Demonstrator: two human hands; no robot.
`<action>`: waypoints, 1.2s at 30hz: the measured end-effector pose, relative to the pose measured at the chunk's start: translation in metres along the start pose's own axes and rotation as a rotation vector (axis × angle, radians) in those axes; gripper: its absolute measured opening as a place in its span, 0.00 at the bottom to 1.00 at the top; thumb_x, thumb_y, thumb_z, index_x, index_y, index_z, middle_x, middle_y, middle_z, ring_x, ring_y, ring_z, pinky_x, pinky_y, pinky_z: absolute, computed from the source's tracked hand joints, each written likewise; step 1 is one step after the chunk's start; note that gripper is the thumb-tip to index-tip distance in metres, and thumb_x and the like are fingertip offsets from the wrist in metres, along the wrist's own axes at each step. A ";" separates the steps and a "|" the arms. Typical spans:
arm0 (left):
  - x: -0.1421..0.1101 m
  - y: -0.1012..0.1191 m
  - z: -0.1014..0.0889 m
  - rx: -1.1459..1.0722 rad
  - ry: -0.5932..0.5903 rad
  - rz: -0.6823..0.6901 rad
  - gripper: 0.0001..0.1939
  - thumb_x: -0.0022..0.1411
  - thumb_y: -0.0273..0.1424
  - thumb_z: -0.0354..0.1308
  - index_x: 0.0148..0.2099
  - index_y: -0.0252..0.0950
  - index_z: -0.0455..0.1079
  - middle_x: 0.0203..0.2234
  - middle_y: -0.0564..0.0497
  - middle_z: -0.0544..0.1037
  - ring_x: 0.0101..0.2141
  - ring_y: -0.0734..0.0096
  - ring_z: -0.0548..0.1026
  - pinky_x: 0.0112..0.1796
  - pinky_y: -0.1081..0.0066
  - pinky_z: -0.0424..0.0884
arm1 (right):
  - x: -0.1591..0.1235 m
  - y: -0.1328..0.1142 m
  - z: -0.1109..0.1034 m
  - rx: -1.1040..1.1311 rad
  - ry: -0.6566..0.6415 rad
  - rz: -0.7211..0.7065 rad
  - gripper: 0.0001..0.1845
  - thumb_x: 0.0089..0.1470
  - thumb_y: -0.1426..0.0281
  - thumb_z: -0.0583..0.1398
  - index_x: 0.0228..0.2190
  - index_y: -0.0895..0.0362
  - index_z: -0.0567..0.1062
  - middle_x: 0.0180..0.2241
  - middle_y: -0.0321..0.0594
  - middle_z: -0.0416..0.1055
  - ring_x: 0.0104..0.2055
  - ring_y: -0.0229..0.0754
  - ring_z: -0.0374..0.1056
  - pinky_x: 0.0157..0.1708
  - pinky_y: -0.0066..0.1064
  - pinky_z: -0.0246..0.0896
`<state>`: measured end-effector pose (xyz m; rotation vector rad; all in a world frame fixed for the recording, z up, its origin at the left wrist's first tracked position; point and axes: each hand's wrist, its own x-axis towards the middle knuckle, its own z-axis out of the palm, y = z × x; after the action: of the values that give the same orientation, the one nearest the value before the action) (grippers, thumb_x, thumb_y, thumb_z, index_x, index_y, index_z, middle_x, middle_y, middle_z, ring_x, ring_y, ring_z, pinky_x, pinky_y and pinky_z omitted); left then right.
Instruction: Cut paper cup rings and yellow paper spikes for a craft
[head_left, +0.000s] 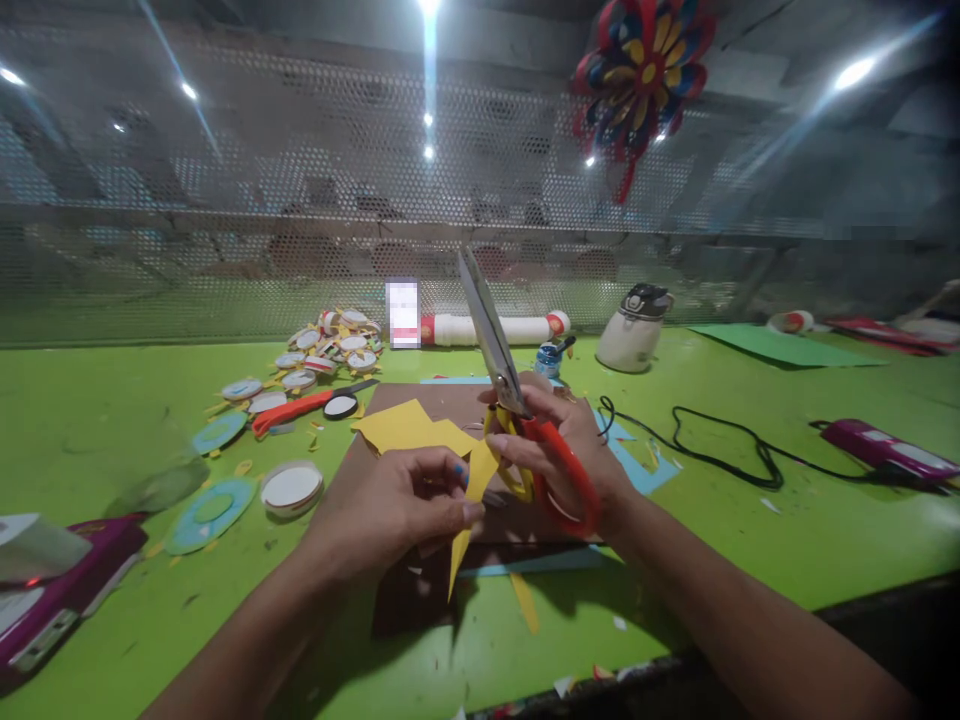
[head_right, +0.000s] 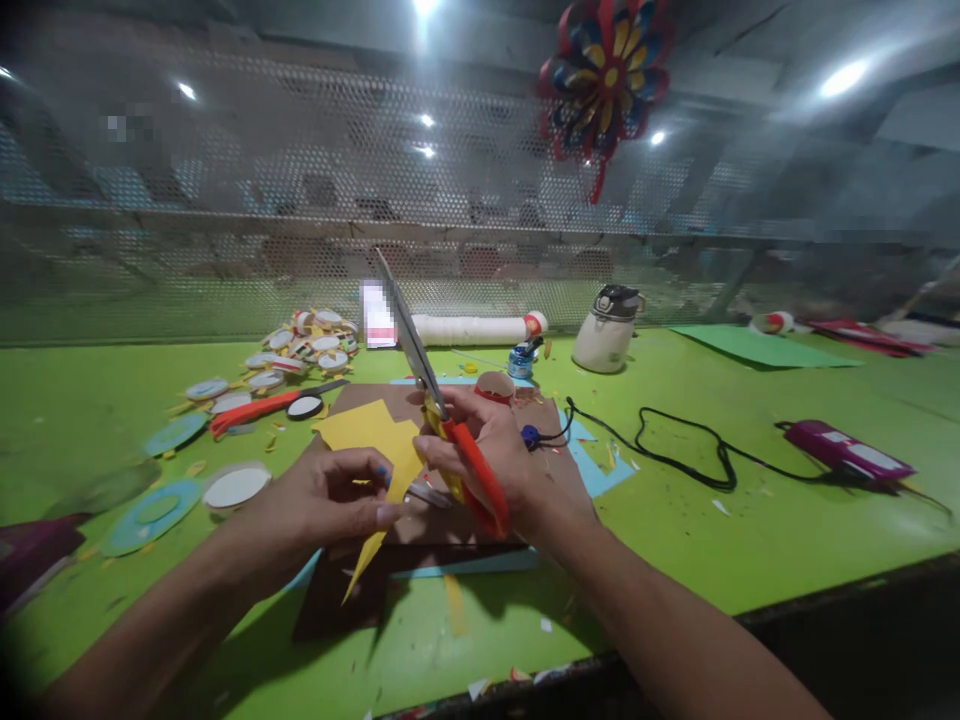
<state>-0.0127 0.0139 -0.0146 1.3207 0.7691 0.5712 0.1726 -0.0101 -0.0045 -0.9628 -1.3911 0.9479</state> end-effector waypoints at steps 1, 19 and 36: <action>0.000 0.000 0.000 0.015 -0.003 -0.004 0.17 0.43 0.36 0.71 0.30 0.35 0.67 0.16 0.59 0.66 0.16 0.82 0.60 0.18 0.78 0.53 | 0.000 0.001 0.000 0.002 -0.004 0.006 0.21 0.42 0.76 0.68 0.42 0.53 0.77 0.28 0.31 0.65 0.25 0.30 0.59 0.24 0.24 0.55; -0.006 0.008 -0.005 0.137 -0.243 -0.168 0.11 0.48 0.35 0.68 0.26 0.33 0.72 0.15 0.54 0.73 0.16 0.80 0.69 0.19 0.80 0.58 | 0.005 0.004 -0.011 0.073 -0.054 0.004 0.20 0.41 0.75 0.68 0.40 0.54 0.77 0.28 0.30 0.64 0.26 0.31 0.59 0.24 0.25 0.53; -0.003 0.013 -0.021 0.106 0.002 0.066 0.11 0.57 0.37 0.61 0.33 0.32 0.77 0.27 0.48 0.77 0.27 0.75 0.71 0.28 0.77 0.64 | 0.004 -0.005 -0.015 0.043 -0.076 0.015 0.17 0.47 0.70 0.65 0.42 0.55 0.75 0.27 0.31 0.64 0.25 0.33 0.59 0.25 0.27 0.53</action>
<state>-0.0297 0.0270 -0.0029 1.4481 0.7677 0.5910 0.1877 -0.0077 0.0017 -0.9140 -1.4229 1.0315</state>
